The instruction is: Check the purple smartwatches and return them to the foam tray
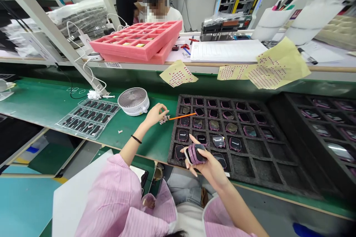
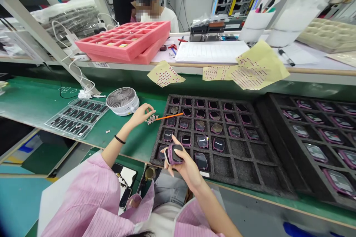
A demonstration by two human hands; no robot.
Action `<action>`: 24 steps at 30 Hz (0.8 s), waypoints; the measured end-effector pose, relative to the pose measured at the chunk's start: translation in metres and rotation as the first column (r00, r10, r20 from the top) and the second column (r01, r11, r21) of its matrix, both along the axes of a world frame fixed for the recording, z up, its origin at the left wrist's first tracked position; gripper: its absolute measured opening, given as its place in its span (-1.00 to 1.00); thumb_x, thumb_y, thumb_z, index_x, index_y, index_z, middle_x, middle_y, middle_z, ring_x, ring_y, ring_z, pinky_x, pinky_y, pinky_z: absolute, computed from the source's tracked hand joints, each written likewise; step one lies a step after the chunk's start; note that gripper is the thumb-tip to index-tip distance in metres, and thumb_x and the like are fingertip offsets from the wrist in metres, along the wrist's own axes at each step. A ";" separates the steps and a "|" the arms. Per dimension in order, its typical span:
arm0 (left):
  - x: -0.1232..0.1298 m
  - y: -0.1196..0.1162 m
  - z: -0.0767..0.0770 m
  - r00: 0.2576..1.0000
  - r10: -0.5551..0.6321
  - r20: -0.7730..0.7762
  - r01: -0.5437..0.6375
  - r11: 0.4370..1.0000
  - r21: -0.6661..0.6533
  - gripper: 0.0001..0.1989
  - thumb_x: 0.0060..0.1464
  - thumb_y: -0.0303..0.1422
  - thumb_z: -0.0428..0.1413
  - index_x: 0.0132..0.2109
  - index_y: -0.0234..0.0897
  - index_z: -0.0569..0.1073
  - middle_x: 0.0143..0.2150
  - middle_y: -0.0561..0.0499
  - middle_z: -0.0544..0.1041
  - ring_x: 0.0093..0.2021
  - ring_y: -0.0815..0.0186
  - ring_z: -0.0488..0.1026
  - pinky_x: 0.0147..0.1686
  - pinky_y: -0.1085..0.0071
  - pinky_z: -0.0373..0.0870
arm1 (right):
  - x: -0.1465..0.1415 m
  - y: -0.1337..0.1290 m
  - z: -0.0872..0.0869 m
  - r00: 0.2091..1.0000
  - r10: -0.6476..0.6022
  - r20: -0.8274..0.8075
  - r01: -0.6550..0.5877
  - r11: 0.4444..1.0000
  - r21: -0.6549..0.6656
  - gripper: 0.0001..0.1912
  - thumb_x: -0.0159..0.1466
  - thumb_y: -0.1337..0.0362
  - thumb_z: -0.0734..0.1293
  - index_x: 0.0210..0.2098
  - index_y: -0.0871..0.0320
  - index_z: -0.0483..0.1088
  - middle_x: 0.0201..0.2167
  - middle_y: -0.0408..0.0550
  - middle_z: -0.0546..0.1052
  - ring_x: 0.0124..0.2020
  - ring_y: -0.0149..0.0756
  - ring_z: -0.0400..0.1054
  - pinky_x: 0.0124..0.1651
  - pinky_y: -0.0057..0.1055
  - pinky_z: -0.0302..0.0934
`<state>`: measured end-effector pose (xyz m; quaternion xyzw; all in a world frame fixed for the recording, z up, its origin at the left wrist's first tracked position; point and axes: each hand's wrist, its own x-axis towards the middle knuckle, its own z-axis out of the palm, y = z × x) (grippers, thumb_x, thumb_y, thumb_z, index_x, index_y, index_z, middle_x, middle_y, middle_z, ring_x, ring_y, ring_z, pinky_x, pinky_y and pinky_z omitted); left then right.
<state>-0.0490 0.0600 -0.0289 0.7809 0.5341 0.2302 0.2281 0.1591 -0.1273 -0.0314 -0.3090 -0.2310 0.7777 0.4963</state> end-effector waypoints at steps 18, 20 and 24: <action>0.040 -0.044 0.010 0.811 0.141 0.568 -0.149 0.988 -0.033 -0.77 0.05 -0.23 0.20 -0.27 -0.35 0.50 -0.32 -0.05 0.56 -0.31 0.32 0.47 -0.27 0.42 0.37 | -0.002 0.010 0.003 0.921 -0.390 0.006 0.382 0.905 0.190 -0.30 0.27 0.19 0.24 0.36 -0.08 -0.04 -0.14 -0.02 0.50 -0.42 -0.28 0.37 -0.44 -0.33 0.26; 0.061 -0.081 0.021 0.722 0.059 0.689 -0.033 0.998 -0.051 -0.71 0.02 -0.23 0.23 -0.14 -0.32 0.53 -0.32 -0.02 0.57 -0.32 0.35 0.48 -0.26 0.44 0.38 | -0.007 0.011 0.003 0.885 -0.464 0.033 0.446 0.867 0.223 -0.27 0.26 0.18 0.25 0.37 -0.11 -0.07 -0.11 -0.03 0.48 -0.33 -0.24 0.39 -0.33 -0.27 0.32; 0.093 -0.131 0.027 0.650 0.055 0.758 0.106 0.981 -0.162 -0.72 0.09 -0.25 0.19 -0.11 -0.32 0.56 -0.40 0.01 0.54 -0.48 0.42 0.42 -0.40 0.48 0.37 | -0.011 0.011 0.002 0.807 -0.581 0.104 0.547 0.803 0.238 -0.24 0.22 0.15 0.29 0.36 -0.14 -0.05 -0.05 -0.08 0.46 -0.05 -0.22 0.36 -0.02 -0.22 0.29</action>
